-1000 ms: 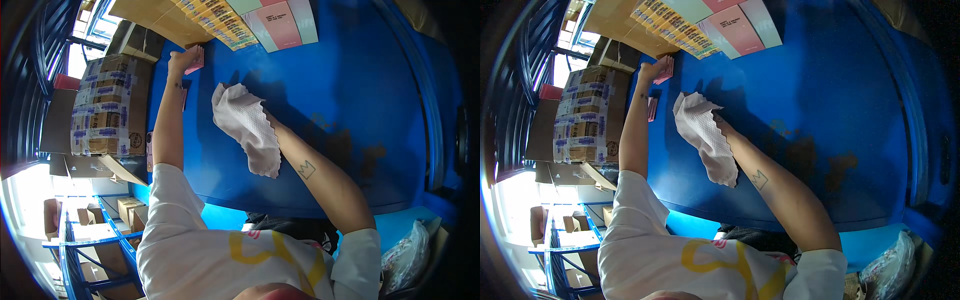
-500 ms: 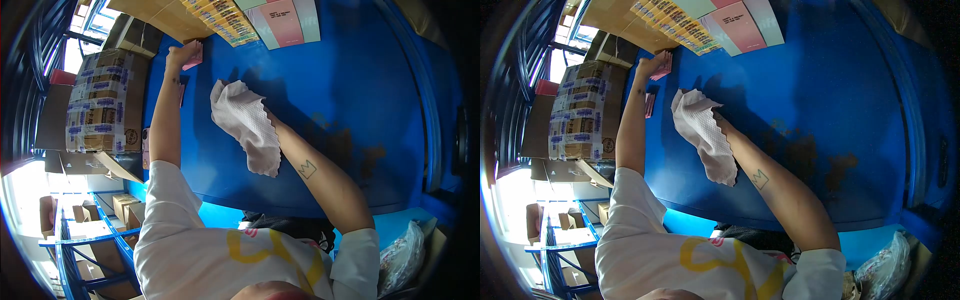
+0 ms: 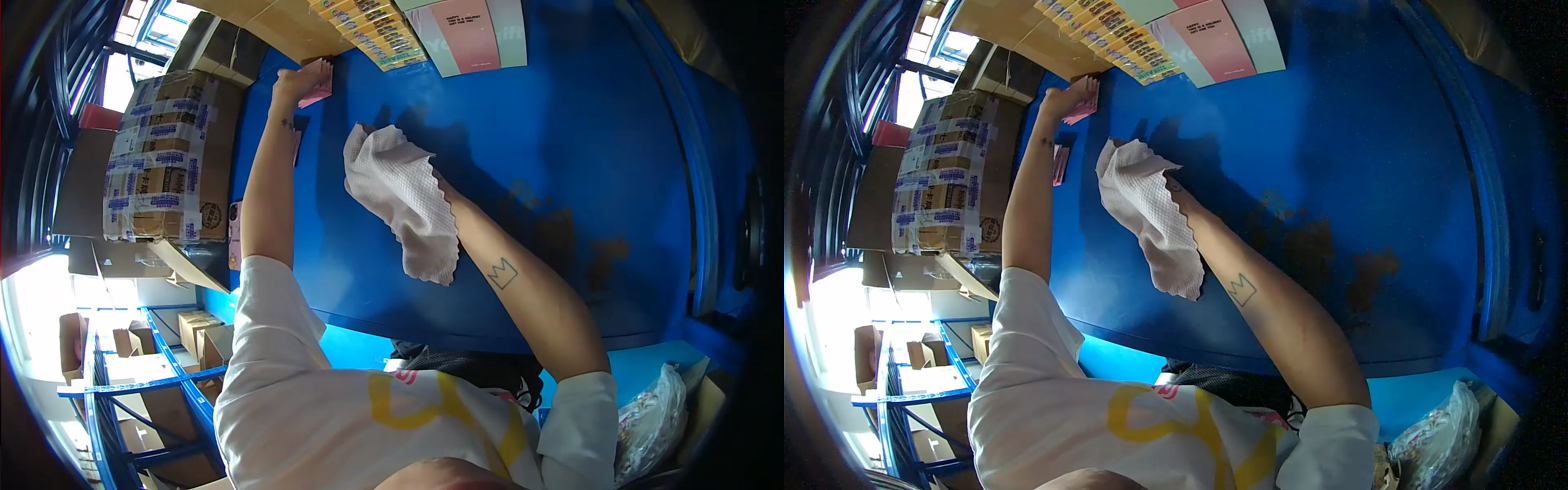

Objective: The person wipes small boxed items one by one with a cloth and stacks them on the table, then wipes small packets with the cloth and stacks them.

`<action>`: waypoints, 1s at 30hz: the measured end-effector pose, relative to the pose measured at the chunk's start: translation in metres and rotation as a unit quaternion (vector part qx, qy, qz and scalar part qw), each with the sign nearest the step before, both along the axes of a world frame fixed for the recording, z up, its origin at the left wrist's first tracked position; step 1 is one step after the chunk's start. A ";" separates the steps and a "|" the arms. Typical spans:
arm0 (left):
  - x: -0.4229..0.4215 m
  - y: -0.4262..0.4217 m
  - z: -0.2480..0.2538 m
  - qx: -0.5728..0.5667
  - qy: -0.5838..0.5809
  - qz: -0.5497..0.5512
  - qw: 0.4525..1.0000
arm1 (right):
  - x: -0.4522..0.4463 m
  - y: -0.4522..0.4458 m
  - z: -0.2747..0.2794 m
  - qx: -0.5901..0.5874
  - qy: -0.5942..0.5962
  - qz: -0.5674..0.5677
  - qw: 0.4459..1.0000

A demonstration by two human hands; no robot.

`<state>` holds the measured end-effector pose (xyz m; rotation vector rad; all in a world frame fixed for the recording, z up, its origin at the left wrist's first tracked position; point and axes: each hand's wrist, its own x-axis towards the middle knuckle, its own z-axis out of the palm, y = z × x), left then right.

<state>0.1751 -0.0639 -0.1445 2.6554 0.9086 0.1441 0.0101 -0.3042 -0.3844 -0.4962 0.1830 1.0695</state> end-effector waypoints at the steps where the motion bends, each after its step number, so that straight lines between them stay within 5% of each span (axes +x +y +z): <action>1: -0.005 -0.001 -0.002 -0.001 -0.004 0.000 1.000 | 0.003 0.000 -0.002 0.000 0.003 0.005 1.000; 12: -0.017 -0.011 0.007 -0.001 -0.044 -0.003 0.999 | -0.004 0.002 -0.028 0.004 0.044 0.043 0.998; 21: -0.033 -0.003 0.025 -0.002 -0.082 -0.010 0.997 | 0.000 0.011 0.023 -0.012 -0.092 -0.042 0.995; 24: -0.053 0.055 0.020 0.011 -0.186 -0.120 0.975 | 0.005 0.002 0.036 -0.012 -0.144 -0.059 0.988; 26: -0.113 0.033 0.037 0.044 -0.049 -0.095 0.993 | 0.000 0.015 0.052 -0.007 -0.180 -0.068 0.981; 30: -0.148 0.057 0.010 -0.024 0.012 -0.091 0.995 | -0.001 -0.010 0.058 -0.009 -0.256 -0.073 0.964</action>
